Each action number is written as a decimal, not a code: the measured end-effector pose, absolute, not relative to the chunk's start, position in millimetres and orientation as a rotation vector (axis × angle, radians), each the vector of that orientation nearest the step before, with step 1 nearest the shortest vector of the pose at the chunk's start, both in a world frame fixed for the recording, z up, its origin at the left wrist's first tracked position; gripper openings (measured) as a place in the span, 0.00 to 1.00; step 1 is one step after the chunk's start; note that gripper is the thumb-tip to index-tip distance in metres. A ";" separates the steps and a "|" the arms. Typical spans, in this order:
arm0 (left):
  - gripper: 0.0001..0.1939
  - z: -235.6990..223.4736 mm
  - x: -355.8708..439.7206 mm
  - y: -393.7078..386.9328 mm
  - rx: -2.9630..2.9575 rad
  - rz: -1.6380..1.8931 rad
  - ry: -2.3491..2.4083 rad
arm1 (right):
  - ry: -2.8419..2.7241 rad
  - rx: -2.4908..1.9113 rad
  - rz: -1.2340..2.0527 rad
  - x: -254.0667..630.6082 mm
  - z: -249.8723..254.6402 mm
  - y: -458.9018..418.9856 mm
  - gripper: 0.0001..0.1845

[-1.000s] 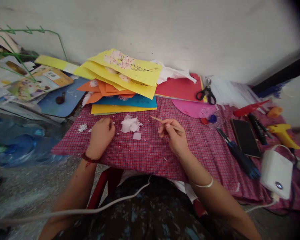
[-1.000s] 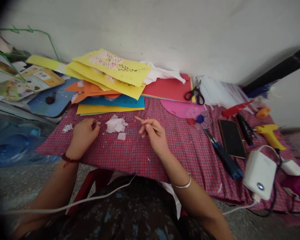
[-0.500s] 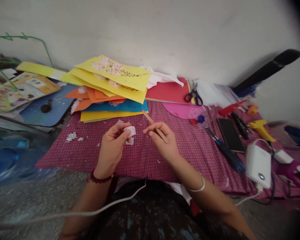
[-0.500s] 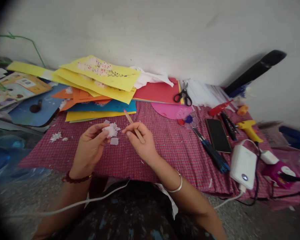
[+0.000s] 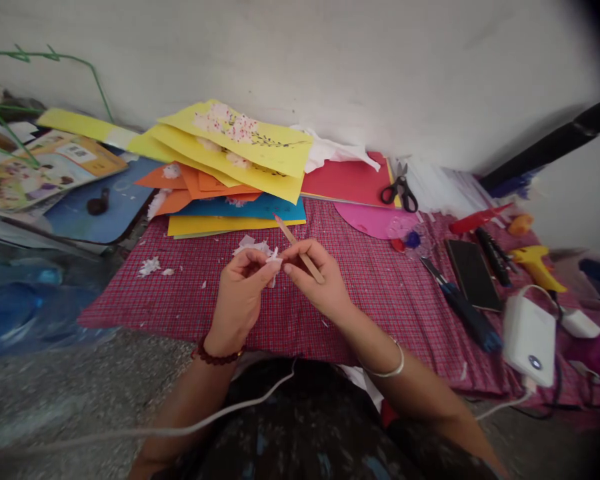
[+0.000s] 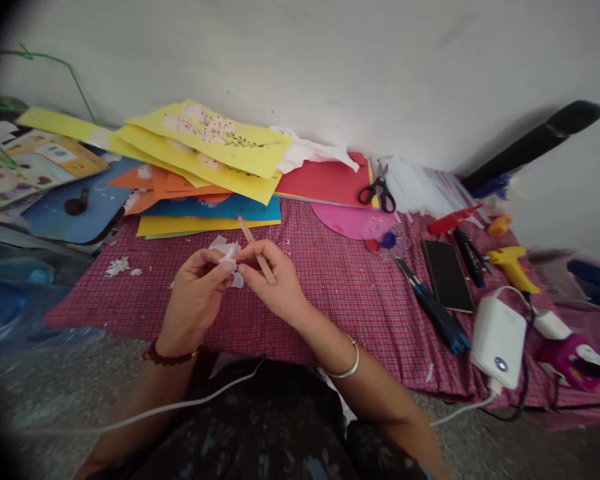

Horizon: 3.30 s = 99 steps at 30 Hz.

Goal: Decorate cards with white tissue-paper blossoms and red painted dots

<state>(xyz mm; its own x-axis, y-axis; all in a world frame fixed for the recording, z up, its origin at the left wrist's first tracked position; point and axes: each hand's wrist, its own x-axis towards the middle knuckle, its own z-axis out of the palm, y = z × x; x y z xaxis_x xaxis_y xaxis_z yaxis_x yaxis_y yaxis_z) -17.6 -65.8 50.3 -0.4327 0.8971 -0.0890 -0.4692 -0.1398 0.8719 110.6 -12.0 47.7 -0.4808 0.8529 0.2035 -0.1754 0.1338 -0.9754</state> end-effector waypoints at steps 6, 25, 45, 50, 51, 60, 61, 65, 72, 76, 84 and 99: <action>0.13 45.0 -16.2 -64.8 0.542 1.704 1.059 | -1.495 -0.702 1.586 114.2 45.9 -11.9 0.10; 0.06 42.0 -44.6 -61.7 0.936 1.665 1.444 | -1.382 -0.866 1.473 118.6 31.1 -2.7 0.10; 0.07 24.3 -49.7 -99.0 1.942 1.069 2.222 | -1.621 -0.939 1.199 120.8 21.2 3.3 0.04; 0.11 5.3 -43.5 -98.3 1.927 0.754 2.309 | -1.626 -0.925 1.165 118.0 20.0 2.0 0.04; 0.10 3.9 -42.7 -96.7 1.931 0.734 2.304 | -1.629 -0.923 1.159 117.7 19.9 1.5 0.04; 0.08 17.9 -63.6 -105.8 1.740 1.179 2.085 | -1.715 -0.939 1.057 119.9 25.5 3.9 0.03; 0.08 22.6 -71.3 -105.3 1.712 1.232 2.099 | -1.751 -0.930 1.022 118.2 26.1 6.3 0.03; 0.08 39.0 -100.2 -86.0 1.718 1.282 2.143 | -1.943 -0.848 0.850 102.2 23.2 20.3 0.03; 0.07 32.7 -119.9 -42.0 1.817 1.030 2.019 | -2.279 -0.665 0.780 93.1 18.5 30.6 0.07; 0.14 22.0 -116.6 -43.9 1.758 1.049 1.967 | -2.140 -0.782 0.835 123.5 28.6 25.5 0.08; 0.38 29.5 -84.3 -44.7 2.310 0.421 2.038 | -1.976 -0.952 0.806 182.2 27.5 15.6 0.07; 0.18 13.3 -113.7 -2.9 2.387 0.307 1.924 | -1.742 -1.013 0.952 205.8 6.7 14.8 0.05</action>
<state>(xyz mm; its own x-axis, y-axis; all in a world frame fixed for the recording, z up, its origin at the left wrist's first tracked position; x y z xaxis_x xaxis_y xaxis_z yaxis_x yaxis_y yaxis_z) -113.7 -2.9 13.3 0.2008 0.9727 0.1164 0.9607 -0.2188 0.1710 205.8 14.8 6.7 -0.2789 0.9104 0.3057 0.2346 0.3733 -0.8976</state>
